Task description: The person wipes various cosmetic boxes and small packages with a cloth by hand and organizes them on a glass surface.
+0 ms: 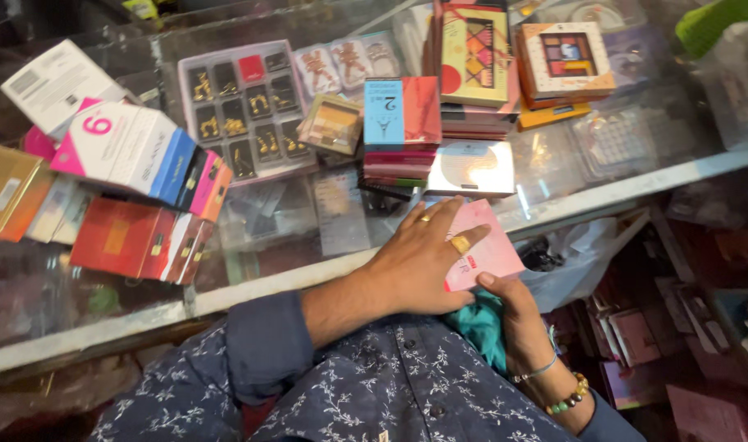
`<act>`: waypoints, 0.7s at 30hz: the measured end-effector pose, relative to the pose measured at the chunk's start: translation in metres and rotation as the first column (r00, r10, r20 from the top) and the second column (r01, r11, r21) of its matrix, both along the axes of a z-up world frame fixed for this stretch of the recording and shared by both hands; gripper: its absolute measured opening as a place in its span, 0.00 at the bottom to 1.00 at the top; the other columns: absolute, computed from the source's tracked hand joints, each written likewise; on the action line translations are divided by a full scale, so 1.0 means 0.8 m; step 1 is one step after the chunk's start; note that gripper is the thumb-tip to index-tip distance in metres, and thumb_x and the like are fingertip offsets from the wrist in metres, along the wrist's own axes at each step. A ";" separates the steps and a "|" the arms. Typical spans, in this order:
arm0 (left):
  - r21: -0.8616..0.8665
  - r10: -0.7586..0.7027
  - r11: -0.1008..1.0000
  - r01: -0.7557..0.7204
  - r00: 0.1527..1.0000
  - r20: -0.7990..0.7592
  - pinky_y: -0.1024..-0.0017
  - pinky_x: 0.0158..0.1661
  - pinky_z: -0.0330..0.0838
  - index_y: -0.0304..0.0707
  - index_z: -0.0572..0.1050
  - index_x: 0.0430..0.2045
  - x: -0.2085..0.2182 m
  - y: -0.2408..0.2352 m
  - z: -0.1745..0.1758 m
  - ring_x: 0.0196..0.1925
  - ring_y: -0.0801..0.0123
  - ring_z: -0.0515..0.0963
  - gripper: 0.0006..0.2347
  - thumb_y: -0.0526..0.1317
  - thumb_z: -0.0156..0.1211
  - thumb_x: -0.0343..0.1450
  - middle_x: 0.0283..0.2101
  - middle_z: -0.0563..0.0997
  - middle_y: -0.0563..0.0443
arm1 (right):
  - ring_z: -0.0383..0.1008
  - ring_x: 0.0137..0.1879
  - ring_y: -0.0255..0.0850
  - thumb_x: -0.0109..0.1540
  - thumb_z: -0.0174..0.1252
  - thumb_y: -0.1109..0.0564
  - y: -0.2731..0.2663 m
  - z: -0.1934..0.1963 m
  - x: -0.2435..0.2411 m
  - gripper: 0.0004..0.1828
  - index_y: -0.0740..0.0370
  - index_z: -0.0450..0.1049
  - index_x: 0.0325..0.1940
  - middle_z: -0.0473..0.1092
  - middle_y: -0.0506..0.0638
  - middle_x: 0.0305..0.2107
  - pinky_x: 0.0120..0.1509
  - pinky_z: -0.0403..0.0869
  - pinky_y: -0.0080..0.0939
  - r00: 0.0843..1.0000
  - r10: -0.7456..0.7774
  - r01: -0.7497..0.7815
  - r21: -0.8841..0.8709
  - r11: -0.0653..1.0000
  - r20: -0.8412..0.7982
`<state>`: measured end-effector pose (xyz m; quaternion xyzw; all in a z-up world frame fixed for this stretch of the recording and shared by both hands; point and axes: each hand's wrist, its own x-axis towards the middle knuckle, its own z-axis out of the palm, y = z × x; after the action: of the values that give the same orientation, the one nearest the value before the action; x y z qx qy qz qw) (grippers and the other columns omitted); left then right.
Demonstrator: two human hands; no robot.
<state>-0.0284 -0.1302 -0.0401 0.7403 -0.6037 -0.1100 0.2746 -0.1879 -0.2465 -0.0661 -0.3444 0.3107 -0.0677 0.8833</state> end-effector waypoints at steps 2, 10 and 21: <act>-0.072 0.043 0.996 -0.043 0.999 0.006 0.40 0.69 0.45 0.40 0.68 0.64 0.000 0.016 0.001 0.73 0.35 0.56 0.40 0.55 0.74 0.56 0.69 0.57 0.25 | 0.78 0.52 0.52 0.59 0.54 0.54 0.002 0.003 0.007 0.31 0.68 0.64 0.66 0.73 0.62 0.52 0.58 0.76 0.54 1.000 0.003 -0.003 -0.027 1.000 0.021; -0.185 0.285 0.934 -0.305 0.950 -0.126 0.50 0.69 0.58 0.42 0.69 0.60 -0.018 0.065 0.029 0.74 0.37 0.58 0.38 0.52 0.78 0.55 0.72 0.55 0.31 | 0.76 0.59 0.49 0.59 0.53 0.54 0.012 0.010 0.032 0.34 0.67 0.61 0.69 0.71 0.59 0.57 0.64 0.73 0.50 0.989 0.129 -0.127 -0.035 0.991 0.071; -0.097 0.708 0.698 -0.710 0.704 -0.057 0.45 0.58 0.63 0.37 0.67 0.60 -0.013 0.179 0.027 0.62 0.38 0.65 0.38 0.48 0.77 0.55 0.58 0.64 0.35 | 0.77 0.54 0.39 0.65 0.58 0.53 0.067 -0.026 0.134 0.22 0.72 0.73 0.57 0.77 0.54 0.48 0.62 0.73 0.41 0.789 0.615 -0.603 -0.188 0.775 0.007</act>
<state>-0.0389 0.0130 -0.0185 0.8982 -0.2756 0.0324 0.3410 -0.0805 -0.1926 -0.0869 -0.5003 0.1454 0.1828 0.8337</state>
